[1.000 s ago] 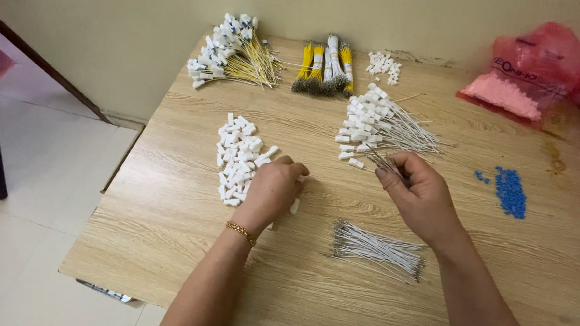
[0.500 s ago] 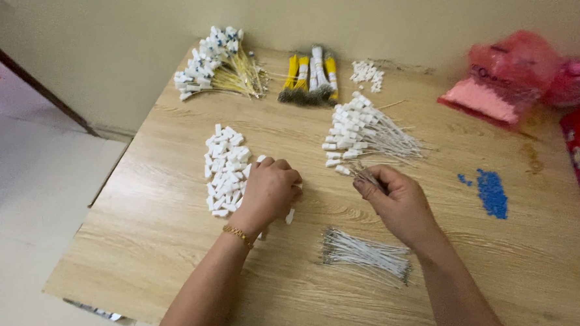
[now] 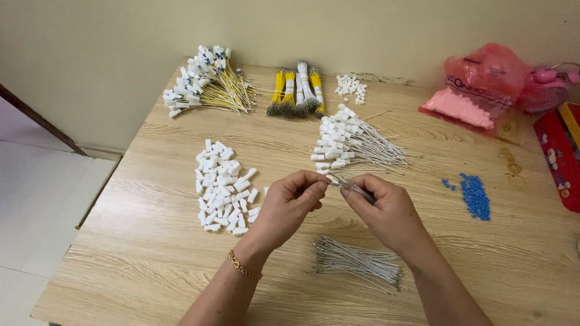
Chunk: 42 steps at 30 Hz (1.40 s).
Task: Insert metal wires into small white plastic caps to assemble components.
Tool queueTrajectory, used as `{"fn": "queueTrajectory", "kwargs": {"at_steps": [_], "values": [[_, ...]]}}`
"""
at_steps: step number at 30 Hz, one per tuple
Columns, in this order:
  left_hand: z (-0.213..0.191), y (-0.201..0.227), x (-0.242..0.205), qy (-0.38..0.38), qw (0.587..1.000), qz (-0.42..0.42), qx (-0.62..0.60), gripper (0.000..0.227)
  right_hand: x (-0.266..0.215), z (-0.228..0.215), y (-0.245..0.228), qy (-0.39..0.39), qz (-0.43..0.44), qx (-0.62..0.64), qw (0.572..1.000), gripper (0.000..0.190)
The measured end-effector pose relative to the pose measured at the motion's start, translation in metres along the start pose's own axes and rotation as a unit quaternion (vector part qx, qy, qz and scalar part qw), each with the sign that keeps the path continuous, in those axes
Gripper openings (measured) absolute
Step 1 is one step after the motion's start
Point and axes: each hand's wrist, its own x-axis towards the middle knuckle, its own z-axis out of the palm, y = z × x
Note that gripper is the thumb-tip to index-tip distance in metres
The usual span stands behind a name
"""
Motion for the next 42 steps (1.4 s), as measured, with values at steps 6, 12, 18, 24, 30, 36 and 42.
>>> {"fn": "queueTrajectory", "kwargs": {"at_steps": [6,12,18,24,30,36,42], "values": [[0.004,-0.001,-0.001,0.005,0.998,-0.017,-0.054,0.022,-0.001,0.000,-0.006,-0.006,0.000,-0.009,1.000,0.012],[0.005,0.002,-0.001,0.025,0.998,-0.009,-0.063,0.019,-0.003,-0.001,-0.014,-0.003,0.006,0.017,1.000,0.012],[0.011,-0.001,-0.004,0.023,0.994,-0.028,-0.103,0.018,0.003,-0.001,-0.008,0.003,-0.017,0.062,0.998,0.012],[0.012,-0.005,0.000,-0.011,0.967,-0.071,-0.246,0.027,0.006,0.000,-0.003,0.008,-0.017,0.084,0.996,0.015],[0.000,-0.011,0.002,-0.035,0.955,-0.089,-0.279,0.036,0.002,-0.001,-0.005,0.021,0.008,0.090,0.996,0.017],[-0.006,-0.015,0.004,-0.042,0.951,-0.104,-0.290,0.030,-0.001,0.001,-0.015,0.022,0.005,0.047,0.999,0.013],[-0.007,-0.014,0.002,-0.046,0.952,-0.116,-0.278,0.030,-0.003,0.001,-0.017,0.005,-0.008,-0.016,1.000,0.015]]}}
